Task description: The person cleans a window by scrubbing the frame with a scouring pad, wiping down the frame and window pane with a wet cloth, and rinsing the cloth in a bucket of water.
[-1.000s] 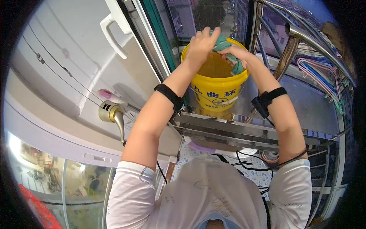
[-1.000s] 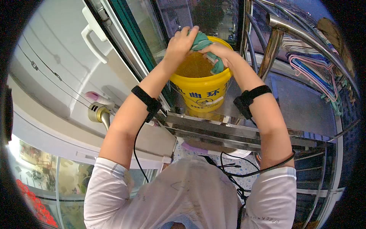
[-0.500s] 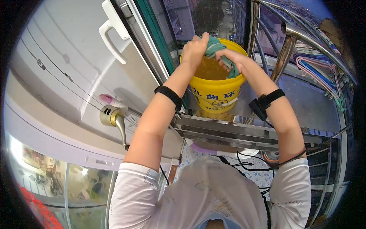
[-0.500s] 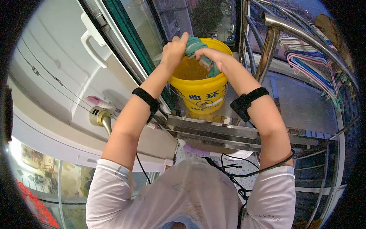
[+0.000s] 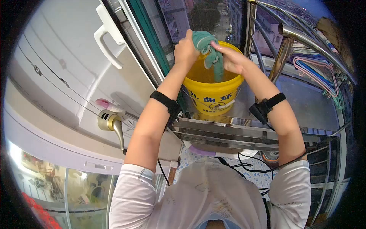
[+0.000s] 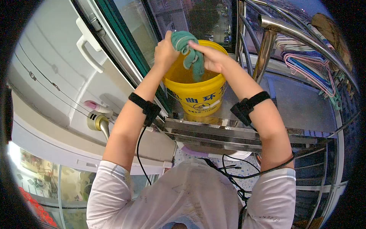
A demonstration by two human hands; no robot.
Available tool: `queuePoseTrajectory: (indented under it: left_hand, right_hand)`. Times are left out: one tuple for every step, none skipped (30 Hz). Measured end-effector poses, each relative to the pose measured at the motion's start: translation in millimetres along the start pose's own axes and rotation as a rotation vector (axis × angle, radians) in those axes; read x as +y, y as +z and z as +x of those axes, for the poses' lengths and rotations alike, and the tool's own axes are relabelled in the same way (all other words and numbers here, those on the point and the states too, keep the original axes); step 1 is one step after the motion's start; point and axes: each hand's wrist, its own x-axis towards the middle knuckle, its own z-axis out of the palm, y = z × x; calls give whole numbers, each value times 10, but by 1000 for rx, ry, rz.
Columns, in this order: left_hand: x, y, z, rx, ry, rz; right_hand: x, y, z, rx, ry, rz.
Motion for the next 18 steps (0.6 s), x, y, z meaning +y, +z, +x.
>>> queuePoseTrajectory:
  left_hand:
    - [17,-32,4,26,-33,-48]
    - [25,-51,7,53,-66,-96]
    - [13,-54,24,54,-67,-98]
    - [-3,-62,51,81,-37,-118]
    - [-22,-64,69,106,-10,-138]
    - [-38,-59,86,103,-13,-139]
    - [-47,-49,99,119,-31,-158]
    - [-37,-56,93,133,-48,-177]
    - [-25,-61,79,128,-48,-181]
    - [-14,-69,64,106,-25,-151]
    - [-6,-76,42,83,0,-120]
    - [6,-79,5,80,0,-120]
    - [24,-78,-39,61,95,-59]
    - [40,-70,-78,43,190,2]
    - [62,-54,-128,42,190,3]
    - [92,-31,-182,50,244,66]
    - [105,-7,-216,58,297,130]
    - [118,-2,-223,82,320,163]
  right_hand:
    - [-6,-21,-4,0,-2,-2]
    - [-17,-53,-25,24,97,61]
    - [-23,-72,-33,48,196,123]
    - [-28,-83,-26,48,197,121]
    - [-57,-67,-36,85,235,168]
    - [-82,-52,-48,122,273,217]
    - [-90,-23,-56,125,278,218]
    - [-95,22,-59,137,268,244]
    - [-113,62,-63,151,256,269]
    - [-153,100,-69,156,258,270]
    - [-201,140,-66,176,205,344]
    - [-225,154,-54,196,150,419]
    - [-231,141,-29,197,151,421]
    - [-247,121,7,241,138,392]
    - [-264,101,48,284,126,364]
    - [-286,87,91,327,113,333]
    - [-255,53,168,327,113,334]
    - [-192,18,247,355,141,317]
